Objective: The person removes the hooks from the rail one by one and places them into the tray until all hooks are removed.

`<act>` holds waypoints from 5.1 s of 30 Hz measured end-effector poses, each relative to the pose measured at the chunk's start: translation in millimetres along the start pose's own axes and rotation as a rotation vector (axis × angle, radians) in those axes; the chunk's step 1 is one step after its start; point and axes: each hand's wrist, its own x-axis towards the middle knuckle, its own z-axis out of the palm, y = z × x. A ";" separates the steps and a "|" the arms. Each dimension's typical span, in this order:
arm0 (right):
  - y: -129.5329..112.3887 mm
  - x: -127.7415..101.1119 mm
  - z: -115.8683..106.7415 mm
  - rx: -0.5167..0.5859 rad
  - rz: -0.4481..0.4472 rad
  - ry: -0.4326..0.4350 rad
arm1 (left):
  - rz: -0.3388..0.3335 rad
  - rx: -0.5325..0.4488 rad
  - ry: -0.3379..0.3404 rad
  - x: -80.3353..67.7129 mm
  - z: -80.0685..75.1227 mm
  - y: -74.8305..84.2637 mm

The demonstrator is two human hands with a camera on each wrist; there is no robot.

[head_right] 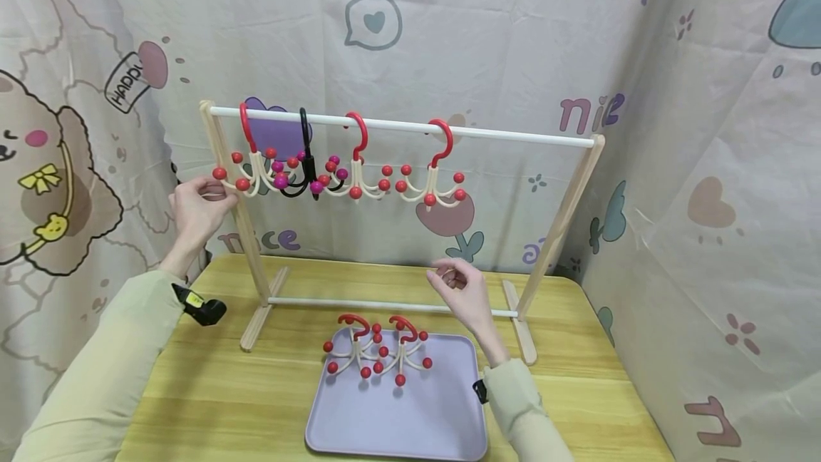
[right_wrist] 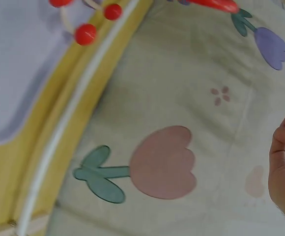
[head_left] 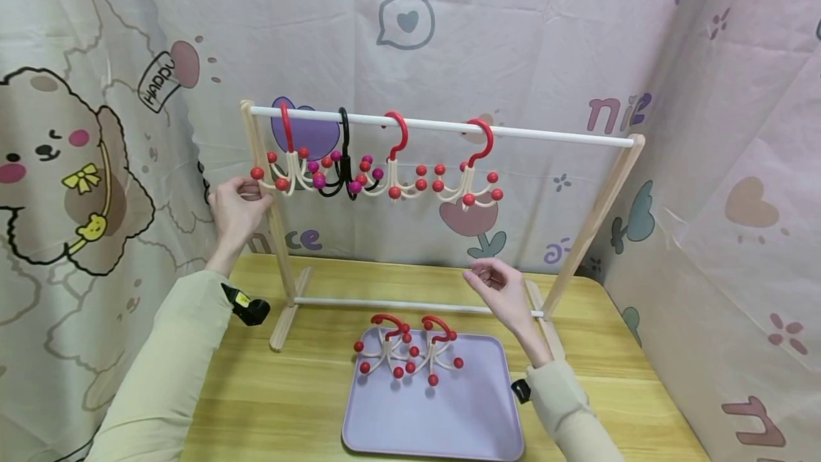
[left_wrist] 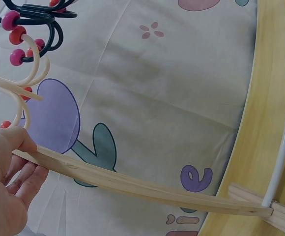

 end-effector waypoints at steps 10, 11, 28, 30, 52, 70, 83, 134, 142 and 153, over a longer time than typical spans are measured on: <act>-27.5 29.6 -12.6 0.023 -0.076 0.081 | 0.000 -0.011 -0.009 0.4 -0.8 0.3; -30.0 32.1 -13.8 0.028 -0.094 0.092 | 0.001 -0.011 -0.008 0.4 -0.7 0.1; -67.8 79.1 -31.0 0.007 -0.172 0.213 | 0.018 0.000 -0.005 0.4 0.8 -1.8; -72.3 84.6 -31.8 -0.013 -0.166 0.219 | 0.029 -0.002 0.003 0.3 0.7 -2.1; -92.9 130.0 -26.5 -0.055 -0.004 0.214 | 0.023 -0.003 0.002 0.0 -0.1 -2.5; -97.1 143.2 -19.9 -0.044 0.052 0.232 | 0.030 -0.011 0.012 0.4 1.1 -1.4; -94.7 146.9 -18.2 0.058 0.020 0.215 | 0.023 0.006 0.017 -0.2 -0.3 -0.5; -83.5 112.1 -33.6 0.104 -0.127 0.278 | 0.033 0.002 -0.003 2.6 0.2 -2.0; -71.7 92.4 -40.1 0.129 -0.094 0.251 | 0.038 -0.002 0.000 3.1 -0.1 -3.1; -41.9 57.9 -47.2 0.144 0.035 0.154 | 0.046 -0.008 -0.003 1.8 -0.4 -5.2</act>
